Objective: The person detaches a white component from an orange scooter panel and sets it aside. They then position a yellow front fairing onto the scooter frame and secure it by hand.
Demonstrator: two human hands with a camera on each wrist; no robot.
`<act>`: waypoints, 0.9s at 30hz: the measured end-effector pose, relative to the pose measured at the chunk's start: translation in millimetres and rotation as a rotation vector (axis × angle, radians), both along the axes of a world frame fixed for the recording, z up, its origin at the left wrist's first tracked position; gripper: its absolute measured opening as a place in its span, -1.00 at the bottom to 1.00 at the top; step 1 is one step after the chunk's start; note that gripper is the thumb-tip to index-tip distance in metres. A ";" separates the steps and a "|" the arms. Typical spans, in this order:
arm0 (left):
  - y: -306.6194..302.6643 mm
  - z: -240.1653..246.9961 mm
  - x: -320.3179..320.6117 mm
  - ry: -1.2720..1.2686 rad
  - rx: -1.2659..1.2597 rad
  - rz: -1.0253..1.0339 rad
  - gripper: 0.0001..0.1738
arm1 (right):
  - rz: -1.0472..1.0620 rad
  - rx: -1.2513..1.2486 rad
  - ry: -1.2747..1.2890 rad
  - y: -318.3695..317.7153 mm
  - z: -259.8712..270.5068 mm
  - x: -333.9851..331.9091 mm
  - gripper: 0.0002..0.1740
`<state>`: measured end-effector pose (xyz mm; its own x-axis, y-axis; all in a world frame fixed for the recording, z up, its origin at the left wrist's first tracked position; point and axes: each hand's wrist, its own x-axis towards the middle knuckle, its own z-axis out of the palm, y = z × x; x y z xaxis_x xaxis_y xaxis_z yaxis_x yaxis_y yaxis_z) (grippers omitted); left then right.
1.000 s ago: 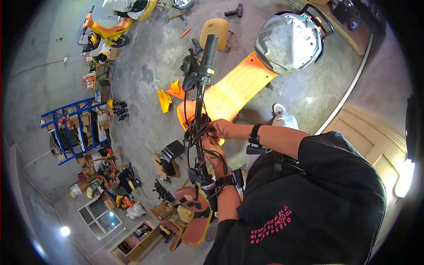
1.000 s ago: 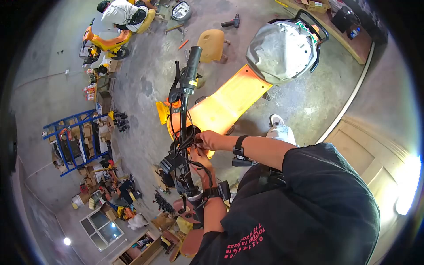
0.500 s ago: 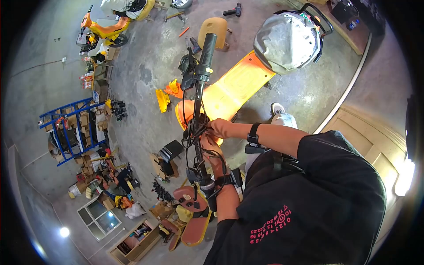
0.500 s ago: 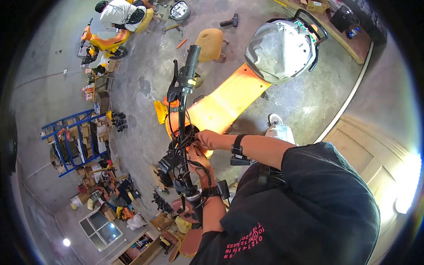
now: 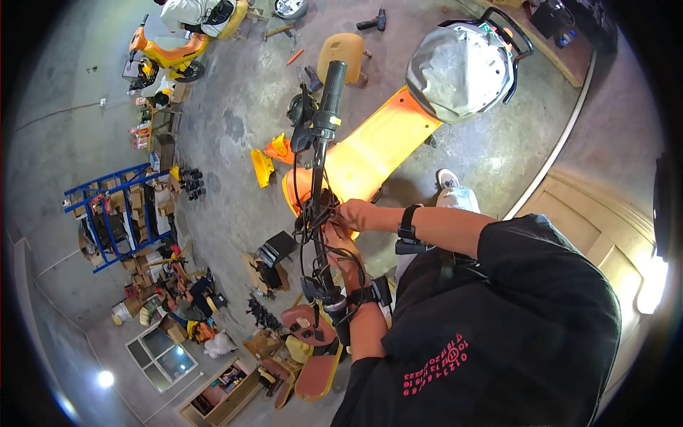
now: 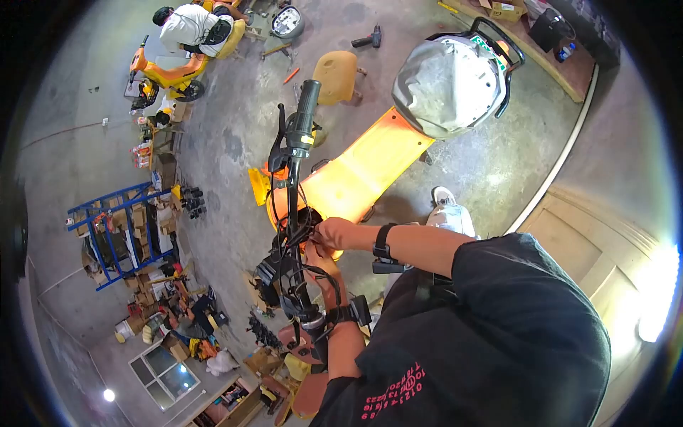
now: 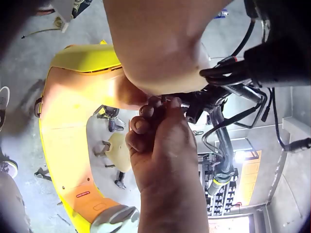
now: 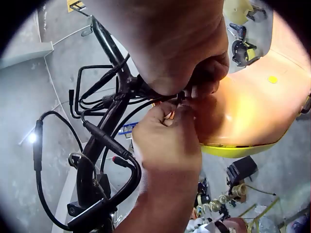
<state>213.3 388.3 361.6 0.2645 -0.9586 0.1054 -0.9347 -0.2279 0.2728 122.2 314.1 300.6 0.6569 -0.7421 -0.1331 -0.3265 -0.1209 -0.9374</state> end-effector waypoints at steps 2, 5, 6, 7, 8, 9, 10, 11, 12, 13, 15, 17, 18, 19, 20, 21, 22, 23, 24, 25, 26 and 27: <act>-1.7 11.1 -8.9 0.073 0.020 0.019 -0.69 | -0.042 -0.022 -0.087 3.7 -7.4 3.9 -0.69; -4.0 8.6 -6.9 0.261 -0.022 0.019 -0.68 | -0.141 0.063 -0.260 5.8 -9.2 5.6 -0.67; -2.0 3.8 -3.0 0.145 0.016 0.043 -0.68 | -0.144 0.043 -0.262 2.7 -8.4 6.5 -0.67; -2.7 7.2 -4.7 0.032 0.059 0.076 -0.68 | -0.135 0.026 -0.213 2.9 -6.3 6.1 -0.67; -3.2 9.8 -5.6 0.029 0.031 0.037 -0.67 | -0.118 0.011 -0.160 4.6 -5.1 4.8 -0.67; -1.3 12.3 -7.6 0.036 0.020 0.051 -0.67 | -0.103 0.001 -0.154 5.4 -3.7 4.1 -0.67; -1.7 24.7 -15.4 0.183 0.033 0.061 -0.66 | -0.103 0.044 -0.161 5.9 -2.4 4.3 -0.68; -3.6 32.7 -19.8 0.329 0.041 0.067 -0.65 | -0.104 0.083 -0.168 3.7 -1.4 4.5 -0.68; 0.1 27.5 -13.9 0.330 0.026 0.075 -0.65 | -0.093 0.070 -0.168 2.1 -1.1 3.0 -0.68; 8.9 14.8 -3.0 0.149 -0.011 -0.003 -0.66 | -0.081 -0.004 -0.189 2.1 -4.0 0.0 -0.68; 15.5 3.4 5.3 -0.038 -0.063 -0.066 -0.66 | -0.056 -0.095 -0.216 0.1 -3.2 -5.5 -0.67; 19.0 -3.6 2.9 -0.057 -0.088 -0.175 -0.68 | -0.283 0.125 -0.263 3.2 5.4 -12.5 -0.69; 40.7 -30.5 19.9 0.155 -0.050 -0.206 -0.69 | -0.325 0.181 -0.363 6.8 -2.7 -5.3 -0.70; 51.8 -50.5 24.1 0.492 -0.023 -0.102 -0.69 | -0.304 0.164 -0.365 6.1 2.7 -3.3 -0.70; 59.8 -47.9 17.0 0.268 0.016 -0.163 -0.68 | -0.289 0.154 -0.248 6.9 11.9 -3.2 -0.72; 67.8 -44.9 11.2 0.043 0.062 -0.217 -0.65 | -0.275 0.142 -0.130 9.1 21.3 -3.3 -0.74; 77.8 -51.6 11.0 0.046 0.045 -0.199 -0.65 | -0.259 0.320 -0.250 11.4 36.4 -6.6 -0.82; 89.9 -63.8 12.1 0.032 -0.027 -0.272 -0.70 | -0.236 0.305 -0.240 16.3 22.0 7.2 -0.82; 99.2 -71.6 11.4 0.016 -0.102 -0.339 -0.73 | -0.314 0.407 -0.614 24.0 -13.5 29.8 -0.84; 106.8 -66.1 8.6 0.023 -0.126 -0.309 -0.73 | -0.381 0.512 -0.986 28.3 -35.1 39.9 -0.84; 117.4 -52.1 5.3 0.050 0.029 -0.275 -0.79 | -0.353 0.795 -1.023 29.9 -39.5 36.2 -0.79; 126.4 -38.5 0.2 0.085 0.187 -0.240 -0.81 | -0.319 0.792 -0.996 27.2 -38.9 35.0 -0.79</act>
<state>213.6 514.6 323.1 0.0283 -0.9955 -0.0910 -0.9433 -0.0567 0.3270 157.2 341.2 261.7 0.5371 -0.8274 -0.1642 0.6313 0.5234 -0.5723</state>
